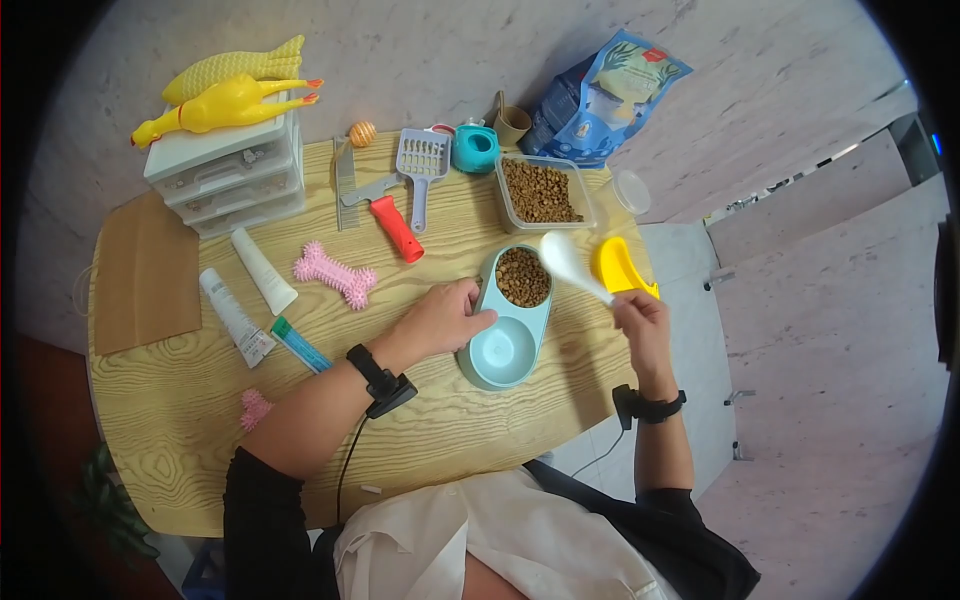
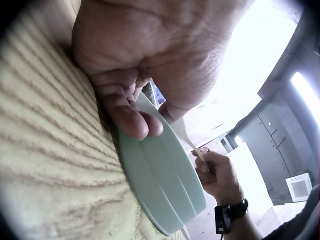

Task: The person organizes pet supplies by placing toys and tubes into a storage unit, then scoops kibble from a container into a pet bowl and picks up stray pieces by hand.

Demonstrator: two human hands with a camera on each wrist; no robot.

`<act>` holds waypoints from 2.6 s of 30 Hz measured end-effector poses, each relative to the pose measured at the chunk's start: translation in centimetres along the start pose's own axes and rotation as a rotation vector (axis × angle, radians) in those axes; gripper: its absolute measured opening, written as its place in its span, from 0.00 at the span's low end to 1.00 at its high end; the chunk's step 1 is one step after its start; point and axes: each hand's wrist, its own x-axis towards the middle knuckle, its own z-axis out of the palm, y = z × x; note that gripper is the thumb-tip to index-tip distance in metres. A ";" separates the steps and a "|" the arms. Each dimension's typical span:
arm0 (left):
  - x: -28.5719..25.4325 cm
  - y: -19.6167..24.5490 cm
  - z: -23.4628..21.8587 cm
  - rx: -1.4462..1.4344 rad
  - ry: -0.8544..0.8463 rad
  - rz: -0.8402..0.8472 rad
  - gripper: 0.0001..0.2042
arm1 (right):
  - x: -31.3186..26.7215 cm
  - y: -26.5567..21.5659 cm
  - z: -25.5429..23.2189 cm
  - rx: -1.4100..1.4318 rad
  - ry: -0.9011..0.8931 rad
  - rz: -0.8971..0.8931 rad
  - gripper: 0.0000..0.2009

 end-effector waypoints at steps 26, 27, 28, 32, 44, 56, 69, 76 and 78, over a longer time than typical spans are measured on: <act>0.0 -0.1 -0.1 -0.035 -0.008 0.005 0.20 | 12.0 0.6 0.7 -0.276 0.183 -0.108 0.11; 0.0 -0.1 -0.1 -0.036 -0.013 0.001 0.20 | 11.7 0.5 0.6 -0.229 0.189 -0.106 0.11; 0.1 -0.2 -0.1 -0.030 -0.010 0.013 0.20 | 11.1 0.3 0.4 -0.230 0.186 -0.099 0.11; 0.0 -0.1 -0.1 -0.017 -0.017 -0.006 0.17 | 7.1 -1.8 0.0 -0.007 0.148 -0.047 0.09; 0.2 -0.2 0.1 -0.009 -0.021 -0.010 0.18 | -3.0 -1.8 2.2 -0.422 0.097 -0.283 0.08; 0.1 0.0 -0.1 -0.007 -0.022 -0.003 0.18 | -3.2 -4.3 2.9 -1.032 0.202 -0.883 0.13; 0.2 -0.5 0.1 0.001 -0.003 0.024 0.18 | -2.3 -2.3 1.9 -0.445 0.191 -0.345 0.09; 0.2 -0.4 0.0 0.025 -0.001 0.029 0.19 | 0.0 0.9 2.1 -0.027 -0.029 -0.001 0.08; 0.1 -0.2 0.0 0.023 -0.009 0.002 0.19 | 0.0 1.0 2.0 -0.025 -0.038 0.020 0.07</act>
